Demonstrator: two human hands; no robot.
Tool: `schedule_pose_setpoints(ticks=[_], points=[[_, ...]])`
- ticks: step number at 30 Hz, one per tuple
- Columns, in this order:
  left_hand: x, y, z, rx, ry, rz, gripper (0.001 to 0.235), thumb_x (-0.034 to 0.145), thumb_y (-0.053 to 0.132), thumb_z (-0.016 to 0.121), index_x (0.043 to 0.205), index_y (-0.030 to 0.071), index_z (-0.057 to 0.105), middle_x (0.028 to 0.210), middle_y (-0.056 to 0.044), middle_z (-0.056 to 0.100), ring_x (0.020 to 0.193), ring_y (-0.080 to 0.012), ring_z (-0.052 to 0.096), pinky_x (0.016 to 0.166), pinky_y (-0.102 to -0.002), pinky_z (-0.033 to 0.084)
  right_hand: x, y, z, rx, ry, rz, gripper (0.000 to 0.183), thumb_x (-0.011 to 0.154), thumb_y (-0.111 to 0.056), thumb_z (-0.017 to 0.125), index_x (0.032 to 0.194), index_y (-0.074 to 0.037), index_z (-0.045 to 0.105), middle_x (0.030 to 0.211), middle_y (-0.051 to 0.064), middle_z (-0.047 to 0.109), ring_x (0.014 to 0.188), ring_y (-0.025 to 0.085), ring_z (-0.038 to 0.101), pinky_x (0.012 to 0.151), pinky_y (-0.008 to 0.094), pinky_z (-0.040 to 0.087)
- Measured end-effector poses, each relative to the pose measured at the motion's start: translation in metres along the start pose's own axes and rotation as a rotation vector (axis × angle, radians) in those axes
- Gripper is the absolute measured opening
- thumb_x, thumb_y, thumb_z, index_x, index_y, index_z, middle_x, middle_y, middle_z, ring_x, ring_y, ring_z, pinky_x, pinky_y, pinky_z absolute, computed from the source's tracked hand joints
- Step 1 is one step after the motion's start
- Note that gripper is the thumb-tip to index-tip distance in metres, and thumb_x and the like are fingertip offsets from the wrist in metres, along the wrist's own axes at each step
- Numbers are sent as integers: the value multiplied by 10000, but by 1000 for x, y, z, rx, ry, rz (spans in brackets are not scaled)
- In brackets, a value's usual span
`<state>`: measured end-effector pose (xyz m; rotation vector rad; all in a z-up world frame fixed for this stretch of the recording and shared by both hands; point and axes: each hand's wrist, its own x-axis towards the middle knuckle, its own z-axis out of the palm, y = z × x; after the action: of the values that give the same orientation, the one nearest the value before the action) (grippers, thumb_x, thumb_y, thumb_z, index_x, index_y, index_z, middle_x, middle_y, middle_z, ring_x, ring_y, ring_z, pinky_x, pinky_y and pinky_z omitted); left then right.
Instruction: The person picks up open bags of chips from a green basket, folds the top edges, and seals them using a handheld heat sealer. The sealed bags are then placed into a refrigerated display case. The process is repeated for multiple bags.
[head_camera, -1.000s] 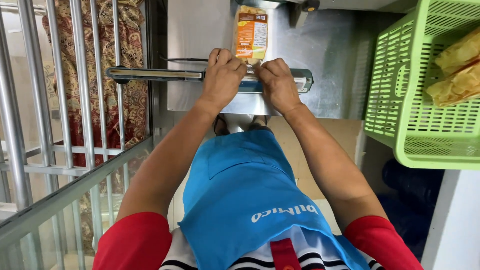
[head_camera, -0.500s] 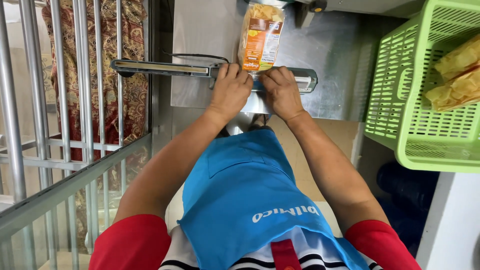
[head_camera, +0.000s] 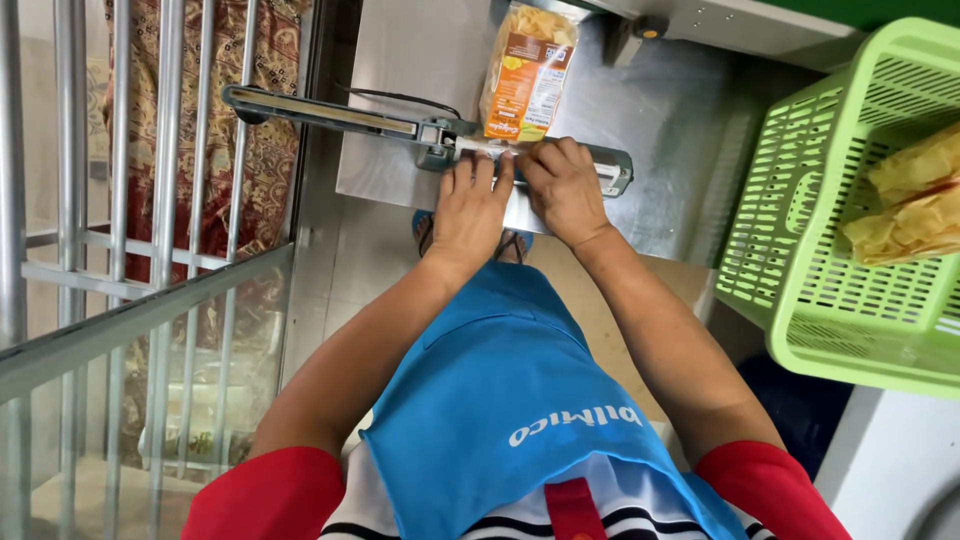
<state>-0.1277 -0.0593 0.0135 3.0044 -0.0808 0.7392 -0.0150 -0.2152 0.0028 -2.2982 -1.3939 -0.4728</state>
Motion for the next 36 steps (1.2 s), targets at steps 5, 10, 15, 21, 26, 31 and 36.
schedule_pose_setpoints(ticks=[5, 10, 15, 21, 26, 31, 36], points=[[-5, 12, -8, 55, -78, -83, 440, 974, 81, 600, 1413, 80, 572, 1244, -258, 578, 1006, -403, 578, 782, -452, 425, -8, 1, -11, -21, -17, -25, 88, 1017, -194, 661, 1023, -172, 746, 994, 19, 616, 890, 258, 583, 719, 388, 420], [-10, 18, -6, 52, -163, -128, 518, 968, 118, 638, 1474, 145, 531, 1322, -242, 561, 1030, -408, 593, 803, -454, 454, -4, 9, -26, 32, -65, -14, 74, 1003, -190, 691, 1013, -161, 758, 1017, 43, 616, 917, 292, 599, 732, 407, 428], [-11, 21, -4, 127, -333, -191, 681, 930, 136, 627, 1566, 270, 423, 1496, -196, 503, 1013, -379, 555, 888, -470, 499, 51, 22, -74, 296, 122, 69, 111, 1028, 28, 663, 1120, 79, 698, 1001, 193, 554, 937, 349, 579, 734, 425, 497], [-14, 23, -2, 49, -394, -228, 768, 953, 146, 663, 1628, 252, 311, 1559, -218, 437, 1096, -413, 541, 949, -525, 509, 112, 53, -63, 147, -102, 87, 414, 1195, -341, 547, 1502, -67, 507, 1480, 233, 436, 1214, 465, 500, 995, 595, 471], [-12, 24, -1, 84, -372, -237, 769, 925, 141, 675, 1613, 268, 356, 1548, -192, 468, 1055, -389, 553, 965, -522, 510, 112, 76, -39, 242, -188, 110, 479, 1172, -377, 564, 1505, -35, 525, 1428, 224, 517, 1225, 428, 492, 1008, 558, 496], [-12, 23, -3, 64, -390, -236, 794, 916, 190, 715, 1616, 258, 347, 1564, -199, 436, 1064, -406, 547, 1003, -550, 499, 115, 80, -37, 273, -253, 151, 531, 1166, -438, 521, 1508, -32, 526, 1451, 222, 518, 1275, 413, 462, 1032, 554, 481], [-13, 24, 2, 83, -355, -255, 774, 924, 103, 650, 1608, 289, 339, 1560, -163, 468, 976, -368, 550, 993, -547, 520, 119, 77, -35, 289, -158, 160, 510, 1149, -382, 617, 1489, -6, 558, 1509, 215, 462, 1342, 434, 462, 1108, 574, 441]])
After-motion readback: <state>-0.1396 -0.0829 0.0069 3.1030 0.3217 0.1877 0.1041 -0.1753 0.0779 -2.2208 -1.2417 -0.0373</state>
